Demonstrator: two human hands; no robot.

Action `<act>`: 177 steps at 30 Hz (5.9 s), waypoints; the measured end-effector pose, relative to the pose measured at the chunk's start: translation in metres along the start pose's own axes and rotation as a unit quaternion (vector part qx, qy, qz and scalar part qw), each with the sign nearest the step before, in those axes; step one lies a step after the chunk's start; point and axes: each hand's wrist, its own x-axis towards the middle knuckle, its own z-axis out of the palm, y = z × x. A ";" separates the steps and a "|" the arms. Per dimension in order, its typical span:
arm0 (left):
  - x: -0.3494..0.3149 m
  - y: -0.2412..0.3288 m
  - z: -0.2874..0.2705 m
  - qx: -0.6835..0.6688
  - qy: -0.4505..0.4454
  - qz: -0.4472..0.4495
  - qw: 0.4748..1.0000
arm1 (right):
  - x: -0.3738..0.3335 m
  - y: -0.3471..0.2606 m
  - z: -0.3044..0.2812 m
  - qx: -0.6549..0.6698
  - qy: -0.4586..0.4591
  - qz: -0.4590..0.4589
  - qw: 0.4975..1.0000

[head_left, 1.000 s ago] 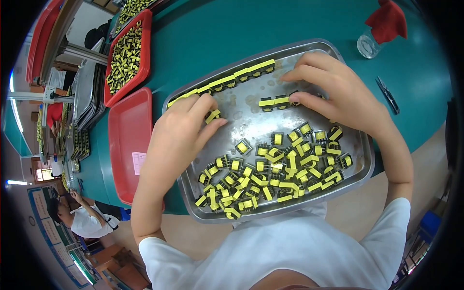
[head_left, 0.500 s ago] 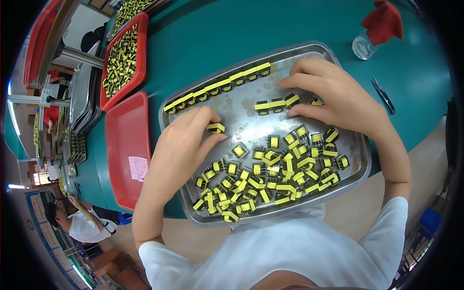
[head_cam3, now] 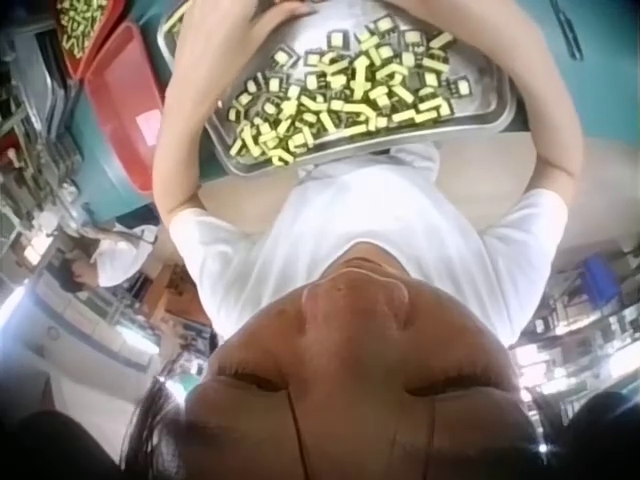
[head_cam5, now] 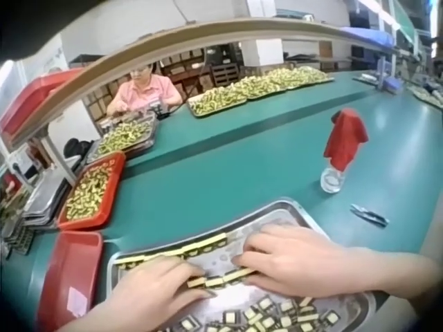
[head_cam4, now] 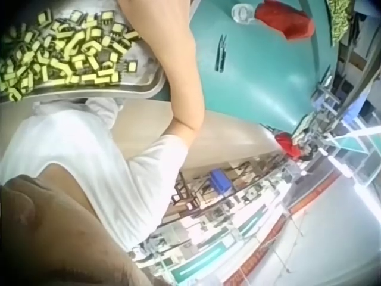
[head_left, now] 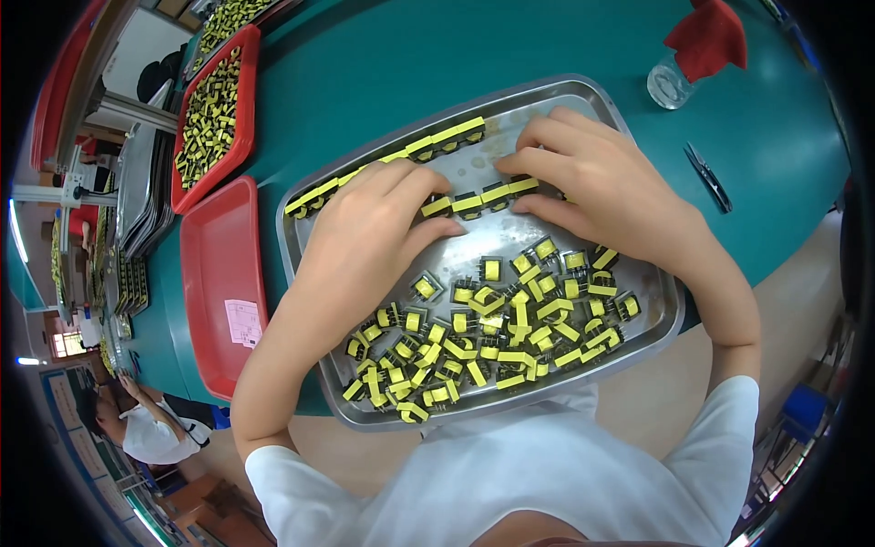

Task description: The person sorts and arranges small yellow electronic components by hand, placing them into a metal grid plate from a tray.

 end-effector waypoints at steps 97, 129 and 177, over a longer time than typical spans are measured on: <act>0.028 0.013 -0.026 -0.056 0.035 0.009 0.998 | -0.043 0.041 -0.063 0.226 0.016 0.174 0.958; -0.050 -0.014 -0.011 -0.123 -0.014 -0.045 0.991 | 0.008 -0.048 -0.009 0.050 -0.145 -0.004 0.988; -0.002 0.008 0.019 -0.080 0.020 0.006 0.997 | -0.012 0.026 -0.066 0.046 -0.118 0.106 0.986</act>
